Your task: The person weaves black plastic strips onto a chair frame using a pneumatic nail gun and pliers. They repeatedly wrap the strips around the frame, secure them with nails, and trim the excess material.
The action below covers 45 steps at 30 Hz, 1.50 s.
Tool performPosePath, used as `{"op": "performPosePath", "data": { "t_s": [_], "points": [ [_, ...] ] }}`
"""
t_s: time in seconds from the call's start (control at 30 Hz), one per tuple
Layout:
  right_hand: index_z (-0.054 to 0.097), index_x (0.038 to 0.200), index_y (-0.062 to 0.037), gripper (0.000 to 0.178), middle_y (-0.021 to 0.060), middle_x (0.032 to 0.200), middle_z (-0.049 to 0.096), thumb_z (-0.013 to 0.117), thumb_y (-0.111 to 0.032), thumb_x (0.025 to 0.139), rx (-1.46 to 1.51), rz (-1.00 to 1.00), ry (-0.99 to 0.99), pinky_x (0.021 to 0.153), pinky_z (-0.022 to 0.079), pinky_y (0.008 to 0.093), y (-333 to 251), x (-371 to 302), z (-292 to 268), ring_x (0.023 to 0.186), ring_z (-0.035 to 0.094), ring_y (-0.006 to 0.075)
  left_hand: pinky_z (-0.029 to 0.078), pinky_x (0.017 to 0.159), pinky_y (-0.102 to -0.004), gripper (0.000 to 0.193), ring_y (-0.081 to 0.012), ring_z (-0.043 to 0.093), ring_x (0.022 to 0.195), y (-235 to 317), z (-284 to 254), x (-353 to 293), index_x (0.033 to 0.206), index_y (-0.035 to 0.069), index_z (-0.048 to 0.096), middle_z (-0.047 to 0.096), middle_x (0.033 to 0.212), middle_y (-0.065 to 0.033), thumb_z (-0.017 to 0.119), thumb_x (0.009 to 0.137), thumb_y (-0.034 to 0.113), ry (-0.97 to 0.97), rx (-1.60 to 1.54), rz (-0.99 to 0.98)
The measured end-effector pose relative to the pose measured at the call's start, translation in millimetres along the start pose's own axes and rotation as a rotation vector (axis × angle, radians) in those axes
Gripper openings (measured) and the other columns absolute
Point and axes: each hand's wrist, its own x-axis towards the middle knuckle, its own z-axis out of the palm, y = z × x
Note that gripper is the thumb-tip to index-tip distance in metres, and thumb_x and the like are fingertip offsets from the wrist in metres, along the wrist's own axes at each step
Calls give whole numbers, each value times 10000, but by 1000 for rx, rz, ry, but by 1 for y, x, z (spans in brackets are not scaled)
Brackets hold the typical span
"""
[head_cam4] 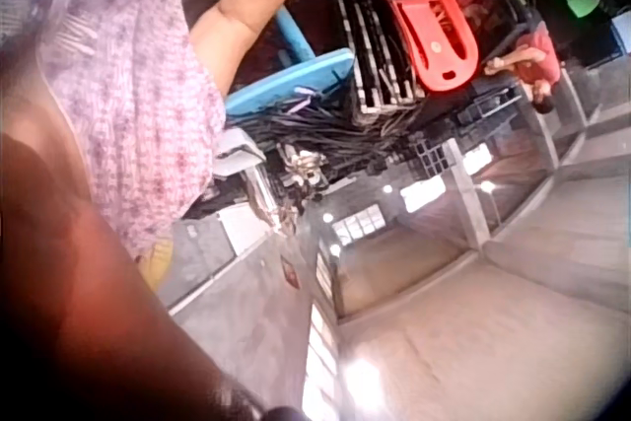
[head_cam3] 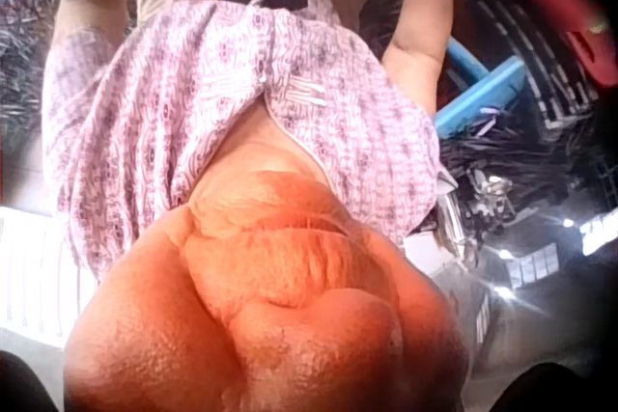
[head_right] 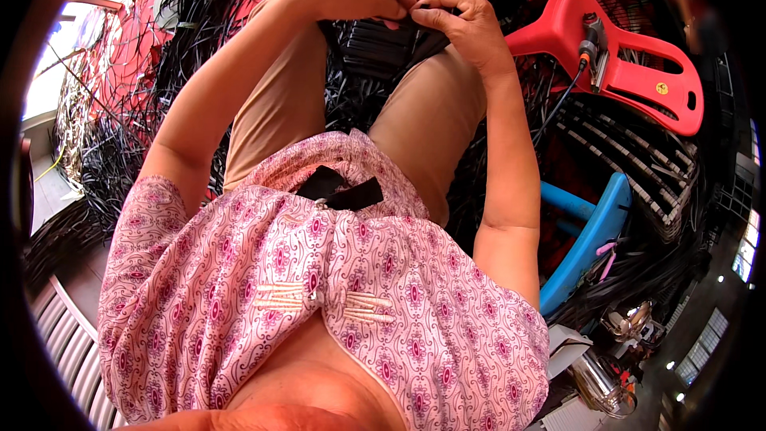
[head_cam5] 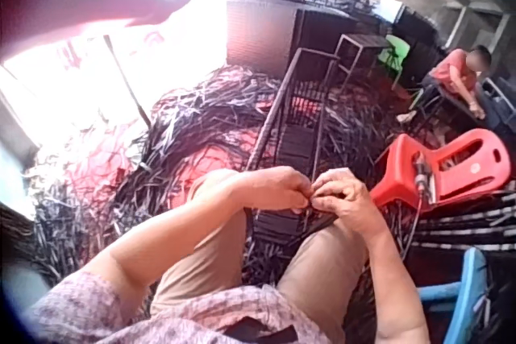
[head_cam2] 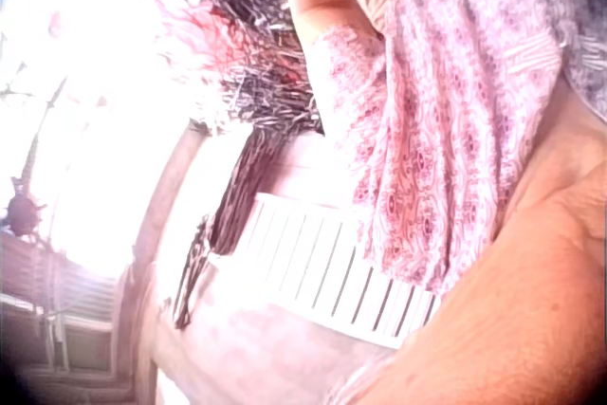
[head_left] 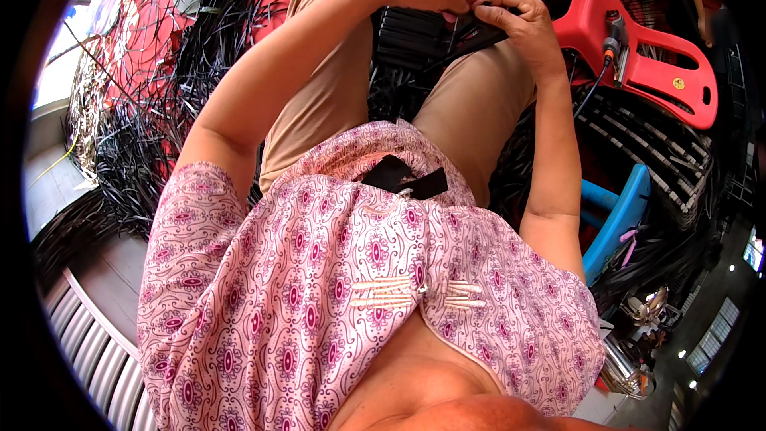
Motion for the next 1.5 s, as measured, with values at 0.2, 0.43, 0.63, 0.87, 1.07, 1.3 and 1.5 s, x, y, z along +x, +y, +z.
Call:
{"op": "performPosePath", "data": {
  "t_s": [0.2,0.43,0.63,0.87,1.07,1.3,1.5],
  "points": [
    [798,903,-66,132,11,1056,727,830,-118,787,97,42,42,1016,447,318,11,-1,-2,1130,603,179,537,705,-345,376,-216,699,735,18,27,-8,990,42,761,735,803,-99,857,766,328,301,413,-1],
    [757,1086,-56,236,24,1222,704,794,-93,856,343,-1,257,1090,411,317,15,-13,0,1163,608,141,512,702,-294,297,-110,648,757,21,33,-7,965,46,740,705,815,-22,875,742,189,377,219,5],
    [655,1269,2,394,55,1218,678,771,-82,902,506,208,718,1038,468,289,55,-64,-37,1115,617,133,516,743,-242,192,-65,648,808,16,28,3,969,47,753,710,846,7,825,798,100,255,-16,-11],
    [571,1293,42,471,126,1182,648,773,-111,897,151,400,1143,931,536,338,195,-100,-130,1025,655,201,482,658,-259,136,-82,629,712,35,30,-1,944,13,758,719,792,-30,771,835,93,303,70,-119],
    [565,1323,43,619,255,1245,657,770,-323,868,-920,640,868,988,500,475,276,-70,-229,1119,654,404,504,677,-301,101,-183,670,694,41,39,1,908,8,743,717,803,-80,764,829,67,394,170,18],
    [457,1389,19,810,253,1334,649,758,-498,843,-872,1320,316,1077,446,543,376,-22,-300,1255,627,401,506,675,-340,88,-225,694,718,43,34,2,896,66,735,731,824,-47,765,815,81,354,372,121],
    [559,1319,163,771,297,1467,531,848,-222,716,-793,1155,323,1121,434,401,443,-36,-362,1362,538,392,491,649,-347,115,-219,669,700,42,26,6,888,72,738,728,835,-37,794,794,108,324,331,151]
  ]
}}
